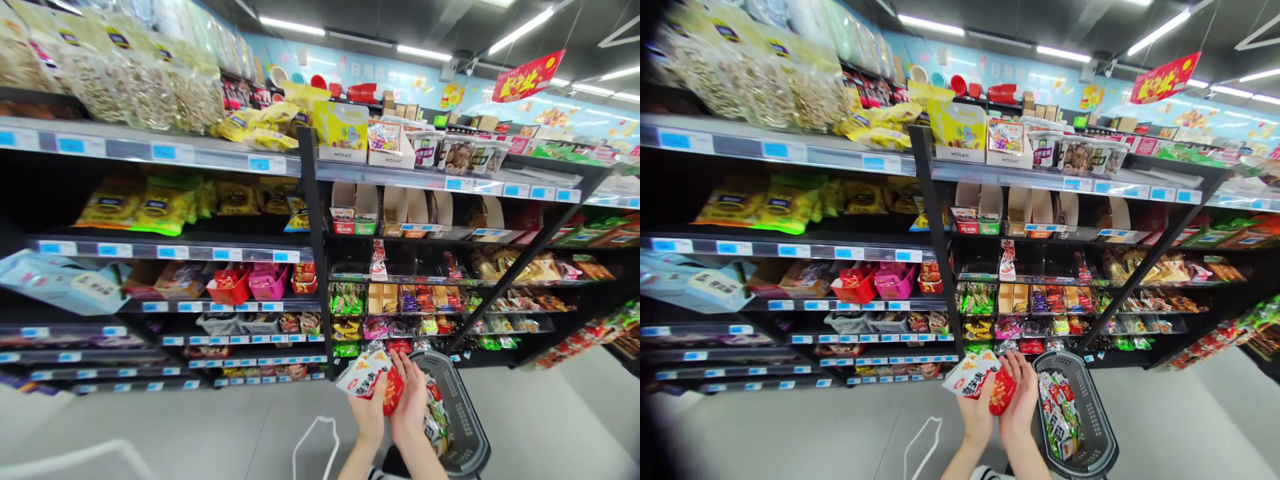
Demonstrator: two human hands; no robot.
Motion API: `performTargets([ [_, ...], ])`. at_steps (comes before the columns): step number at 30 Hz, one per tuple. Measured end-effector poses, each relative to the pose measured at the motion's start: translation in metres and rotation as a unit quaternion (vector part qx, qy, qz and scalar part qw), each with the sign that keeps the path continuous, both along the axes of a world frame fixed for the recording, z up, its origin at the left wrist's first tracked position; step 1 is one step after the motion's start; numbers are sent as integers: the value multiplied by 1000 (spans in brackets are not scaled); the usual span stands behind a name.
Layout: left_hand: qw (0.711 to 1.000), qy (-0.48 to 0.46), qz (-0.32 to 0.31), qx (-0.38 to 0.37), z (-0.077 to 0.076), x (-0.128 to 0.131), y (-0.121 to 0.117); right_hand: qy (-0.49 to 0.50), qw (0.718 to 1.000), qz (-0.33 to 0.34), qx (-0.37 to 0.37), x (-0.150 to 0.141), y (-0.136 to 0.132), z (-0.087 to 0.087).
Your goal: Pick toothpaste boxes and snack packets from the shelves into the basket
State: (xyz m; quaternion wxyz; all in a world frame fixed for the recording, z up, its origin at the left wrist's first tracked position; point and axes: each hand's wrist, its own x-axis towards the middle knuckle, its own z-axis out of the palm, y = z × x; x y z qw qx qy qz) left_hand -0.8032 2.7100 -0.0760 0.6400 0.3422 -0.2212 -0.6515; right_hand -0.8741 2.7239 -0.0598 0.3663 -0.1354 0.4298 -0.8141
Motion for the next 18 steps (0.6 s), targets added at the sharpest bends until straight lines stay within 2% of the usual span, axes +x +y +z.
performTargets([
  [3, 999, -28, 19, -10, -1, 0, 3, -23, 998, 52, -7, 10, -1, 8],
  [6, 998, -35, 40, -17, 5, 4, 3, 7, 996, 87, -15, 23, 1, 16],
  [9, 998, -58, 4, -27, 12, 10, 1, 76, 990, 117, -8, 30, 0, 20],
  [12, 994, -95, -17, -51, 20, 20, -5, 199, 973, 120, 7, 19, -4, 26],
  [15, 969, -166, -118, -136, 29, 40, -15, 358, 919, 161, 16, -9, -5, 51],
  [17, 933, -238, -172, -207, 34, 54, -21, 458, 857, 234, 25, -26, -1, 79],
  [18, 912, -277, -184, -240, 35, 60, -23, 512, 814, 270, 40, -30, 1, 95],
])
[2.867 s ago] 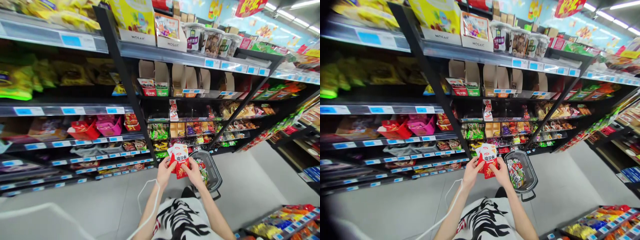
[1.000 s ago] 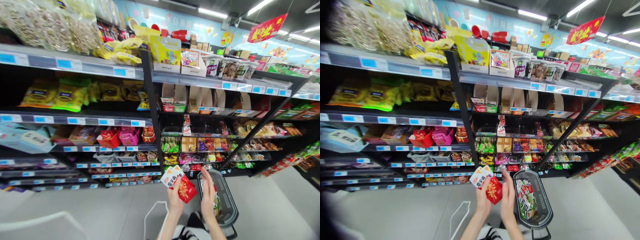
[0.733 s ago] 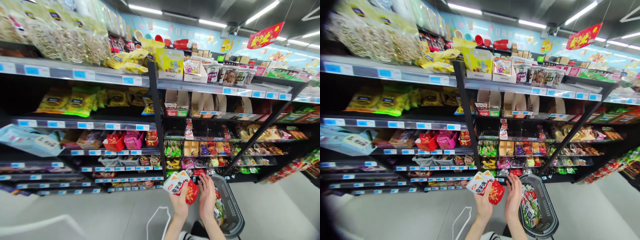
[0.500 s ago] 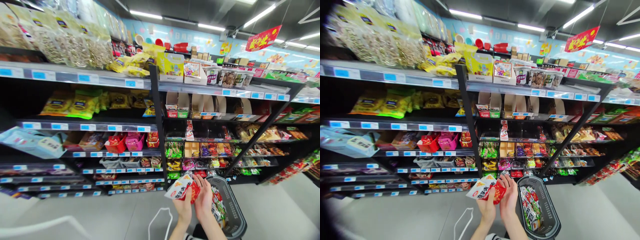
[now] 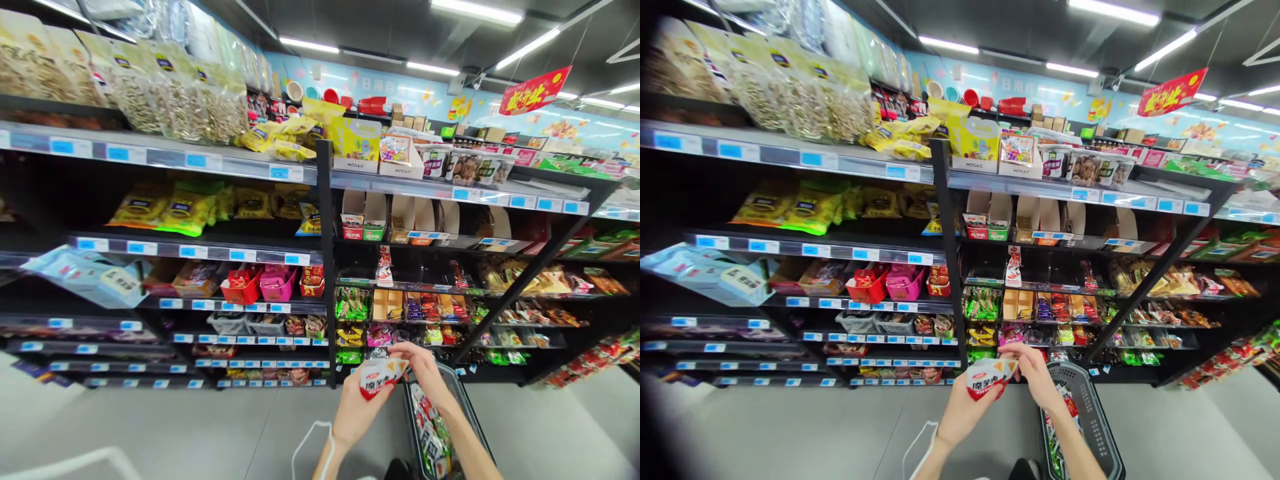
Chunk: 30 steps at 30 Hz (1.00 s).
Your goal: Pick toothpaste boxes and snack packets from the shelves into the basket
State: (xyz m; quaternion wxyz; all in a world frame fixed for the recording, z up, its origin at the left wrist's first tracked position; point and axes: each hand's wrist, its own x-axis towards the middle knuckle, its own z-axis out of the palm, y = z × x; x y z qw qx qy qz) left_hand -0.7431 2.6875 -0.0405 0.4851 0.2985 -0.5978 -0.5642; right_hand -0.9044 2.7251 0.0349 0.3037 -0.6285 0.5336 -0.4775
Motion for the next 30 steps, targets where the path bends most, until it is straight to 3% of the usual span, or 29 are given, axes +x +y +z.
performTargets([
  [2, 995, -70, -11, -74, 1, 7, -2, 171, 983, 57, 45, -2, 5, 27],
  [3, 989, -97, -13, -106, 0, 8, -2, 262, 960, 74, 68, 0, 6, 36],
  [6, 977, -143, -10, -159, -9, 2, -2, 439, 887, 99, 106, 9, 5, 46],
  [10, 979, -155, 39, -122, -26, -9, -3, 479, 864, 129, 90, 14, -3, 36],
  [13, 986, -122, 79, -82, -28, -10, -4, 518, 840, 160, 32, 18, -5, 31],
  [16, 989, -53, 116, -81, -20, -2, -5, 575, 790, 209, -39, 23, -5, 41],
  [18, 979, -17, 182, -93, -16, 6, -5, 585, 774, 221, -97, 23, -12, 59],
  [20, 955, 0, 277, -108, -15, 13, -6, 566, 776, 204, -188, 19, -30, 87],
  [23, 918, 1, 375, -128, -23, 16, -3, 522, 771, 106, -349, 7, -82, 138],
  [26, 921, -11, 360, -152, -35, 10, 7, 467, 749, -46, -468, -1, -148, 182],
  [30, 941, -37, 286, -179, -51, 0, 19, 501, 721, -93, -470, 0, -225, 216],
])
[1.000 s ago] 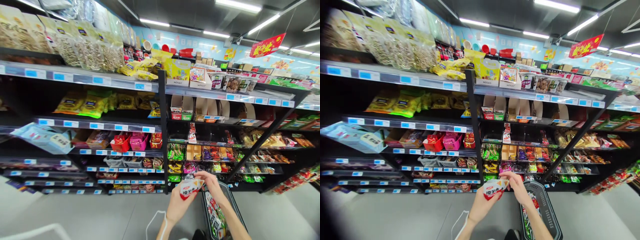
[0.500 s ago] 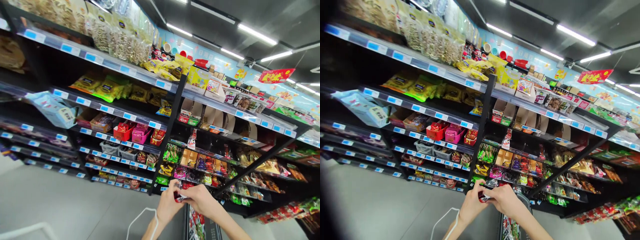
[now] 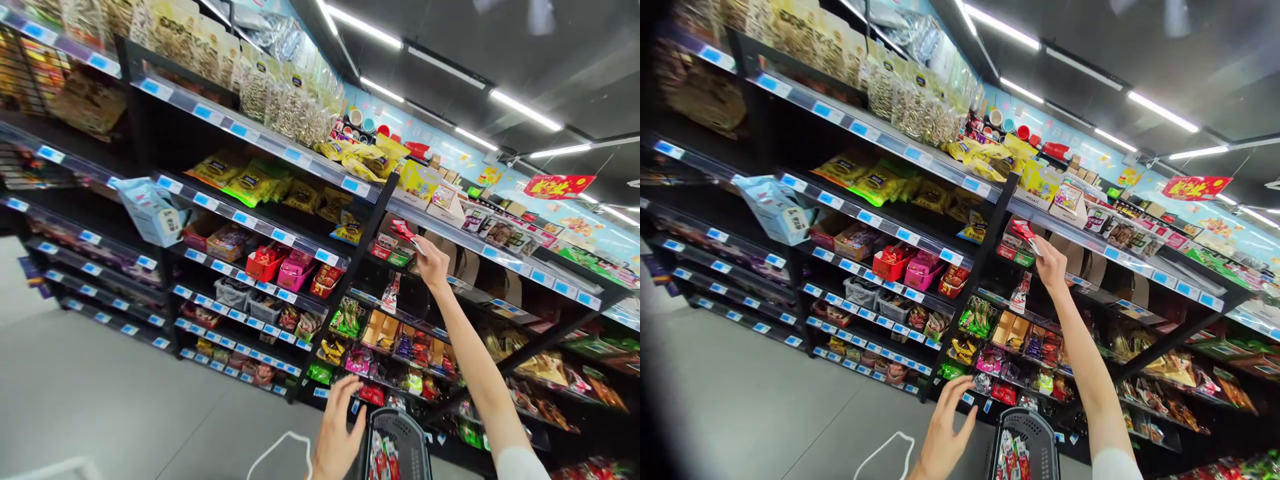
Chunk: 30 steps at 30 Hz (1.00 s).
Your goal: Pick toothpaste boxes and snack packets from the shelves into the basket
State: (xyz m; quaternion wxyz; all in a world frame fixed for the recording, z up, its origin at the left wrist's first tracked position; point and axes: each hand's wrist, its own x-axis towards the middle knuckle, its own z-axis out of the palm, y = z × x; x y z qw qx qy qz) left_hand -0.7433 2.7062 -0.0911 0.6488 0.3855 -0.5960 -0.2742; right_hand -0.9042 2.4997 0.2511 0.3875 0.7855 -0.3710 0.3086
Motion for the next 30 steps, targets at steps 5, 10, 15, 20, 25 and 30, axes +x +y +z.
performTargets([
  [5, 998, -27, -53, 25, -13, 6, 0, -33, 994, -80, 64, 15, -65, 17],
  [10, 995, -34, -75, 55, -22, 14, -7, -106, 956, -233, 145, 20, -102, 27],
  [15, 992, -40, -102, 55, -29, 17, -8, -70, 928, -290, 222, 22, -114, 32],
  [20, 989, -62, -127, 48, -34, 12, -9, -10, 921, -249, 298, 45, -120, 41],
  [25, 968, -138, -193, 84, -28, 6, -1, 7, 918, -220, 330, 50, -112, 44],
  [30, 913, -270, -280, 121, -25, -2, 12, 54, 957, -103, 266, 30, -43, 12],
])
